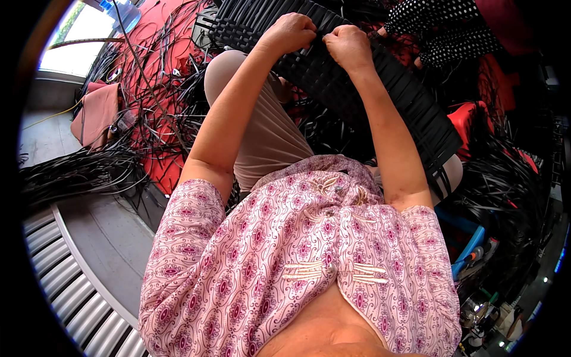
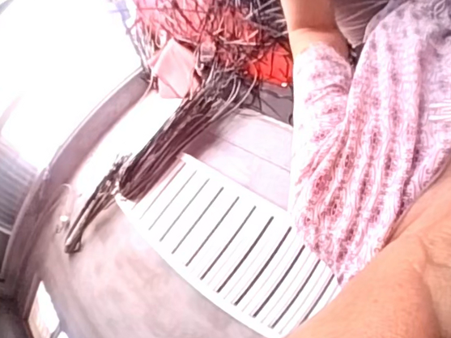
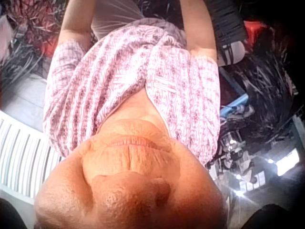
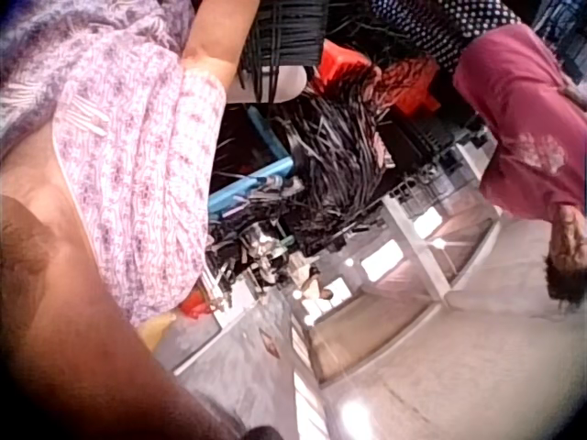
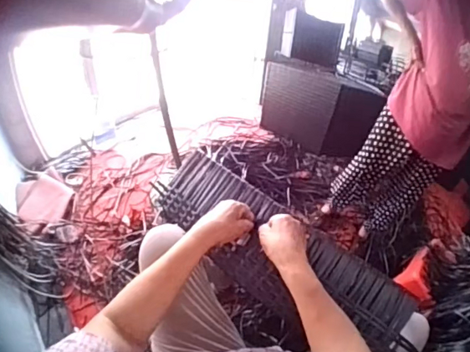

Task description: The person weaves black plastic strips through a frame by hand to create a piece of furniture, occasionally pulling the strips tight.

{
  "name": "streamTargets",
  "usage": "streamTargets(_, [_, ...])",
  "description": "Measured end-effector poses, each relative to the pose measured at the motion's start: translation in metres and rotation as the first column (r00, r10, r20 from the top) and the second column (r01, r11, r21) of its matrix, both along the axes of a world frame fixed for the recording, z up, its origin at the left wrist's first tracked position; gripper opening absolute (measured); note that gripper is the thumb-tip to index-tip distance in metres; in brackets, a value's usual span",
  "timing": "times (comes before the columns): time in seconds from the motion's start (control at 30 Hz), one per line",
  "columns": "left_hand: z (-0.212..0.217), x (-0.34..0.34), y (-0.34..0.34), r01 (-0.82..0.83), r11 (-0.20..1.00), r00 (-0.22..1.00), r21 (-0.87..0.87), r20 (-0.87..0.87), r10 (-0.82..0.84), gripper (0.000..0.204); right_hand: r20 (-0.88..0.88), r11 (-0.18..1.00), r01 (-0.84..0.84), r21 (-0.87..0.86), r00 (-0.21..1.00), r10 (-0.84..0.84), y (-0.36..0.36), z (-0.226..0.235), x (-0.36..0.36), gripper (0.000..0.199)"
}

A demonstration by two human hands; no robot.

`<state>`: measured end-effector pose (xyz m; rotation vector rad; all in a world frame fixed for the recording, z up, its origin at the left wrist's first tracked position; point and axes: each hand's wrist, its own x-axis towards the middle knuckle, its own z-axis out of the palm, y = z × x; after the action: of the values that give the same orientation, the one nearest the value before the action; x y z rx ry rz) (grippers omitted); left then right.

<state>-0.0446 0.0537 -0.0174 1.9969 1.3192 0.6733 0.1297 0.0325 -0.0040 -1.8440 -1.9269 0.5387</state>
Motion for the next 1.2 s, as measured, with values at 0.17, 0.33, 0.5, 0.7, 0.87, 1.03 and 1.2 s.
streamTargets(0.17, [-0.002, -0.003, 0.002, -0.025, 0.992, 0.997, -0.128, 0.071, 0.034, 0.024, 0.103, 0.999, 0.000, -0.044, 0.995, 0.005, 0.005, -0.001, -0.004, 0.025])
streamTargets(0.33, [-0.002, -0.007, 0.008, -0.016, 0.982, 0.990, -0.189, 0.136, 0.042, 0.023, 0.187, 0.995, 0.014, 0.103, 0.982, -0.033, 0.003, -0.004, -0.013, 0.026])
streamTargets(0.5, [-0.002, -0.012, 0.005, -0.084, 0.985, 0.981, -0.147, 0.164, 0.108, 0.023, 0.171, 0.993, -0.047, 0.110, 0.985, 0.028, -0.011, 0.014, -0.022, 0.028])
streamTargets(0.7, [0.021, -0.032, 0.010, -0.100, 0.993, 0.994, 0.063, -0.041, 0.103, 0.027, 0.154, 0.910, -0.160, 0.382, 0.982, 0.108, -0.024, -0.002, -0.016, 0.030])
streamTargets(0.87, [0.108, -0.047, -0.007, -0.120, 0.980, 0.980, 0.157, -0.139, 0.142, 0.020, 0.087, 0.803, -0.186, 0.567, 0.982, 0.167, -0.012, 0.002, -0.009, 0.032])
streamTargets(1.03, [0.134, -0.059, -0.006, -0.007, 0.904, 0.996, 0.427, -0.073, 0.043, 0.021, -0.290, 0.690, -0.261, 0.675, 0.766, 0.574, 0.012, 0.034, -0.033, 0.029])
streamTargets(1.2, [0.112, -0.061, 0.004, 0.053, 0.998, 0.965, 0.019, 0.255, -0.056, 0.018, -0.785, 0.856, -0.350, 0.381, 0.368, 0.499, 0.024, 0.033, -0.031, 0.024])
